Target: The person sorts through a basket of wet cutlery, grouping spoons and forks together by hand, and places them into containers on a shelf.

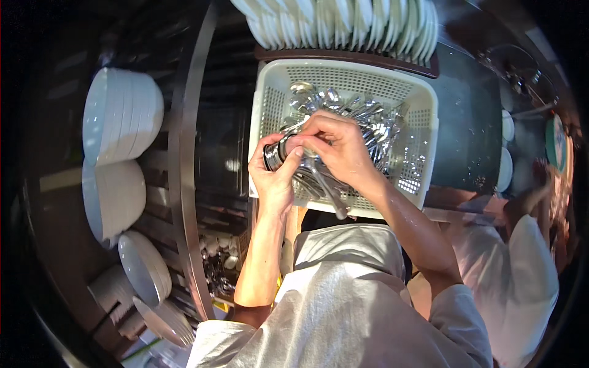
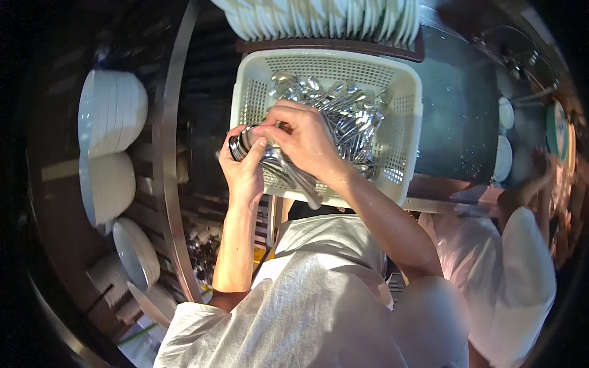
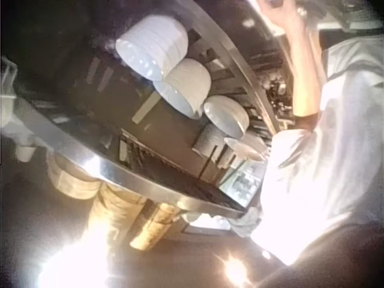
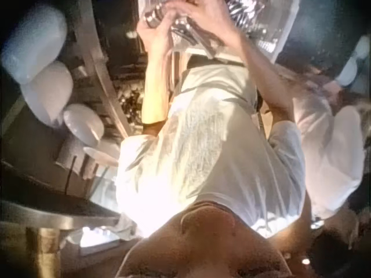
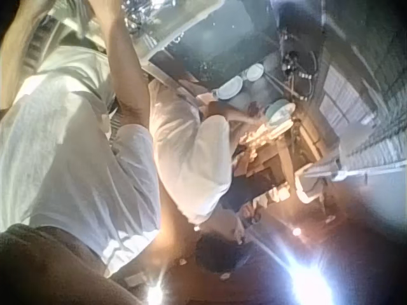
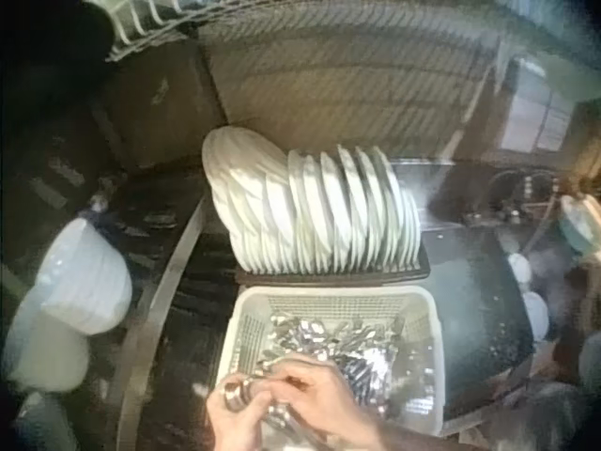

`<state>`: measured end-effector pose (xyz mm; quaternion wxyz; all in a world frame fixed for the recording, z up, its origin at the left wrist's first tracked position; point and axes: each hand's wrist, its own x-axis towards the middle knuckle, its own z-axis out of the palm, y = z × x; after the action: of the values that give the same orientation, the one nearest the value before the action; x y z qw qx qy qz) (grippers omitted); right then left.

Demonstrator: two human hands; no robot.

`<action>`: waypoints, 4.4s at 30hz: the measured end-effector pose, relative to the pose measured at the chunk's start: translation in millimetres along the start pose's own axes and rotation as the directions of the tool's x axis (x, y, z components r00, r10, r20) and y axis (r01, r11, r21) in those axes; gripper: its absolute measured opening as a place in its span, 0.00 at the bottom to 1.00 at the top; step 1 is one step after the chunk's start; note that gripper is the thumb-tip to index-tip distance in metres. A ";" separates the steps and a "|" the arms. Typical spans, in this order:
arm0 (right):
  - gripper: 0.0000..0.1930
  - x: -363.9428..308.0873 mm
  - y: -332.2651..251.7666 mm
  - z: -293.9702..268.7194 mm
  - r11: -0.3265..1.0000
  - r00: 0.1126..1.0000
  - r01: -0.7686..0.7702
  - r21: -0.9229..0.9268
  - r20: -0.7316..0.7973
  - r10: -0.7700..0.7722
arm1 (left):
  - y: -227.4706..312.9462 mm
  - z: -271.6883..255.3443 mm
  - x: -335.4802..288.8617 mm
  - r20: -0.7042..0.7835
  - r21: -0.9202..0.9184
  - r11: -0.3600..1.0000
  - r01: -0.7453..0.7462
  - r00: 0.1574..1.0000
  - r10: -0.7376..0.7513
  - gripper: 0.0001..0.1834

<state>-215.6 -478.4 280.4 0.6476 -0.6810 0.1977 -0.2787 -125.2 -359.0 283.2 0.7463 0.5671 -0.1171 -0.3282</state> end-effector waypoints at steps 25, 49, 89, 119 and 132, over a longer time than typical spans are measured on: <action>0.18 -129.0 0.3 145.7 0.795 -0.102 -0.095 -0.599 0.800 0.591 | -31.7 -163.2 -235.7 -0.468 0.075 0.962 0.264 0.861 -0.200 0.18; 0.20 -230.8 58.0 172.4 0.870 0.428 -0.267 -0.415 0.758 0.493 | -49.4 -525.1 -385.1 -0.560 0.822 0.325 0.467 0.565 0.605 0.17; 0.10 -167.6 195.9 -317.0 0.552 0.628 -0.148 0.821 -0.354 0.693 | -48.6 -37.9 -60.7 0.160 0.843 0.454 -0.290 0.939 0.303 0.06; 0.08 17.9 40.6 6.9 0.975 0.958 -0.102 -0.199 0.245 0.151 | 17.3 -36.2 37.1 0.444 0.774 0.372 -0.513 0.858 0.259 0.05; 0.17 -34.8 -3.7 -110.4 0.574 0.999 -0.012 -0.819 0.018 0.046 | 34.5 -0.2 62.0 0.291 -0.017 0.943 -0.333 0.900 0.323 0.06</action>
<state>-312.8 -541.5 280.4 0.2683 -0.9047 0.3031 -0.1327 -65.8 -392.7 302.8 0.7562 0.4972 -0.3242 -0.2754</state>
